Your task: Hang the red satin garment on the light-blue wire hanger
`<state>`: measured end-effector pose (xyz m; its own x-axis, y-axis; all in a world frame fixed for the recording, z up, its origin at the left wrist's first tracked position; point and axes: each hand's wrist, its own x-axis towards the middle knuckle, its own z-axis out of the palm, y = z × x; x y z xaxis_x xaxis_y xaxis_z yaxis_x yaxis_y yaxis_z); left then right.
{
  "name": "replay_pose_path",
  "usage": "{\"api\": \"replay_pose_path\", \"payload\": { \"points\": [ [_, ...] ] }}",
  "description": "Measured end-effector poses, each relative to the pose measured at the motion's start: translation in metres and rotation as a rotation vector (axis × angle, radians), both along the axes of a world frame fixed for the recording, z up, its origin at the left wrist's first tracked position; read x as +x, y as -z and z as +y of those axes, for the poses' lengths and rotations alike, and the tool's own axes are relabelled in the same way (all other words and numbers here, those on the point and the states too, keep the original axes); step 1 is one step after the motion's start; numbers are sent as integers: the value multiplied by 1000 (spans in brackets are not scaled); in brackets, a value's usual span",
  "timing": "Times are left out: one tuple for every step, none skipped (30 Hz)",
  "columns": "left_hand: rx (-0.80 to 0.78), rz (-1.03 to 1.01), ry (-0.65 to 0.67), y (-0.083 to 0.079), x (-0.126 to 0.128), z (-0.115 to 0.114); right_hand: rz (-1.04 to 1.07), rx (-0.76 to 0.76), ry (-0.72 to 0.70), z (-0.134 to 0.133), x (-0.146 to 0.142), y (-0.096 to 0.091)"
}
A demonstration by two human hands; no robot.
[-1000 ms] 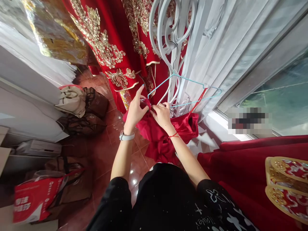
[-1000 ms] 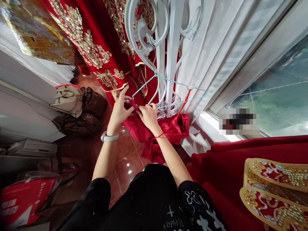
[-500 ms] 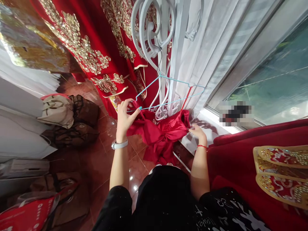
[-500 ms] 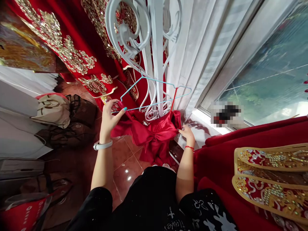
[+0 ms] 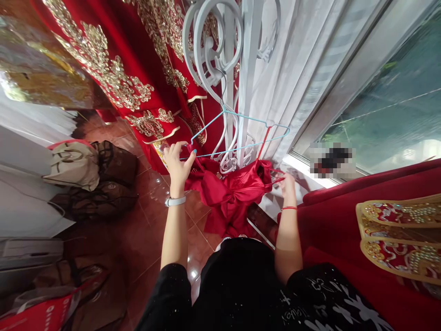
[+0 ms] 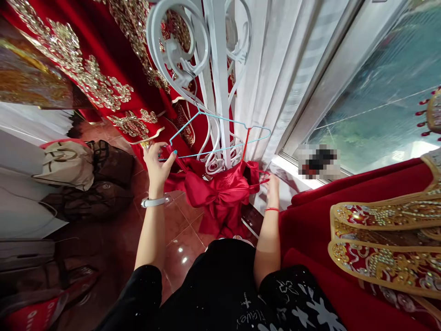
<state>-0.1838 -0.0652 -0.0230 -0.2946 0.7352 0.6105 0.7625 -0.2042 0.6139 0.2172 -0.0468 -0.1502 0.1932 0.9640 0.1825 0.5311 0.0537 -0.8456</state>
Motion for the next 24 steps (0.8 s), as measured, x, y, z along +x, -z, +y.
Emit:
{"api": "replay_pose_path", "payload": {
  "points": [
    [-4,0,-16,0,0,1,166,60,15,2,4,-10],
    [-10,0,-29,0,0,2,373,129,44,5,7,-21],
    [-17,-2,-35,0,0,3,578,207,73,7,8,-33],
    [-23,-5,-35,1,-1,5,736,293,89,10,8,-45],
    [-25,-9,-28,0,-2,6,820,374,103,13,6,-58],
    [-21,-14,-17,0,-4,8,815,441,115,16,3,-70],
    [-12,-20,-4,0,-6,9,764,490,123,20,1,-83],
    [-1,-28,9,0,-8,10,693,521,120,23,-1,-96],
    [7,-34,20,-1,-10,11,619,539,112,27,-2,-108],
    [10,-37,28,-1,-12,11,547,546,93,31,-2,-120],
    [5,-36,35,-2,-13,11,481,546,68,34,-1,-131],
    [-4,-34,41,-1,-14,11,422,545,46,37,0,-141],
    [-13,-32,46,-1,-14,11,374,549,33,40,1,-150],
    [-19,-32,51,0,-14,10,333,558,21,43,2,-158],
    [-21,-35,57,1,-13,10,293,564,-1,46,2,-166],
    [-21,-41,61,2,-12,10,253,564,-37,49,0,-172],
    [-20,-49,62,3,-11,10,214,555,-84,53,-2,-178],
    [-20,-55,59,4,-10,10,182,534,-140,56,-6,-183],
    [-21,-58,53,5,-9,9,157,503,-197,60,-9,-187],
    [-22,-58,46,5,-9,9,141,466,-249,63,-13,-190],
    [-21,-57,39,6,-9,8,130,428,-296,65,-16,-192],
    [-16,-57,33,6,-8,6,120,397,-336,66,-19,-193],
    [-8,-57,27,6,-8,5,105,372,-374,66,-21,-194],
    [1,-57,21,6,-8,3,88,358,-405,65,-23,-195]
  ]
}}
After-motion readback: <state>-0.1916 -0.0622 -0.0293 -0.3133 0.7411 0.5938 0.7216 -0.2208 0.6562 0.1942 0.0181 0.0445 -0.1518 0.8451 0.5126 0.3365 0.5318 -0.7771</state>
